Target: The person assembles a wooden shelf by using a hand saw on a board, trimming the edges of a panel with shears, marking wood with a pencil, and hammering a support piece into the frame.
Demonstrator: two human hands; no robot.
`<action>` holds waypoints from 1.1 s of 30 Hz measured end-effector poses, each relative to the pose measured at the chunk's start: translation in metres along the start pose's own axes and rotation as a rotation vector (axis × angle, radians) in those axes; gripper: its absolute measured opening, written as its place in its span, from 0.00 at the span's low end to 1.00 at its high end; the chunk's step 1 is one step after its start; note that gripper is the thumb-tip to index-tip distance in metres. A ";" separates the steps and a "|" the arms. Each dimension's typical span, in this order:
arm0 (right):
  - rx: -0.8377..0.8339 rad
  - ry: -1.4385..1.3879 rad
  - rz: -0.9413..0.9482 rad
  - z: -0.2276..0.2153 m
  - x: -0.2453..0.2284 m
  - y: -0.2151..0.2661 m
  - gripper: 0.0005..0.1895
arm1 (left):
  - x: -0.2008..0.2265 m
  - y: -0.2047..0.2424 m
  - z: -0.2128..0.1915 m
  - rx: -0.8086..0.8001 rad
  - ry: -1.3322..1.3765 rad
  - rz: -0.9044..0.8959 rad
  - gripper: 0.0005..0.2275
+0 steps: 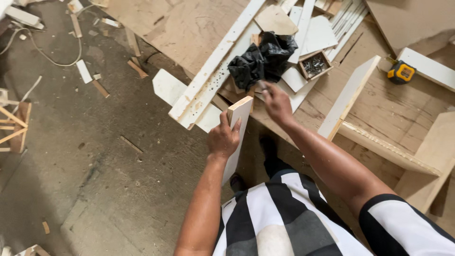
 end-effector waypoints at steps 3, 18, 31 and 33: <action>0.032 -0.198 0.388 0.018 0.097 -0.012 0.21 | 0.009 -0.015 0.027 -0.150 -0.067 -0.029 0.18; 0.102 -0.491 0.099 -0.090 0.061 0.059 0.17 | 0.108 -0.027 0.074 -0.305 0.091 0.061 0.19; 0.487 -0.695 0.292 -0.231 0.175 0.254 0.11 | 0.267 0.076 0.146 -0.681 0.244 0.292 0.17; 0.434 -0.805 0.271 -0.245 0.200 0.265 0.11 | 0.289 0.082 0.155 -0.702 0.326 0.298 0.17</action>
Point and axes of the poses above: each hand's wrist, its own y-axis away from the middle knuckle, its own z-axis out of the palm, x = y × z, the point moved 6 cm from there along -y, towards the middle knuckle, and after that the axes turned 3 degrees about x, right-handed, at the moved point
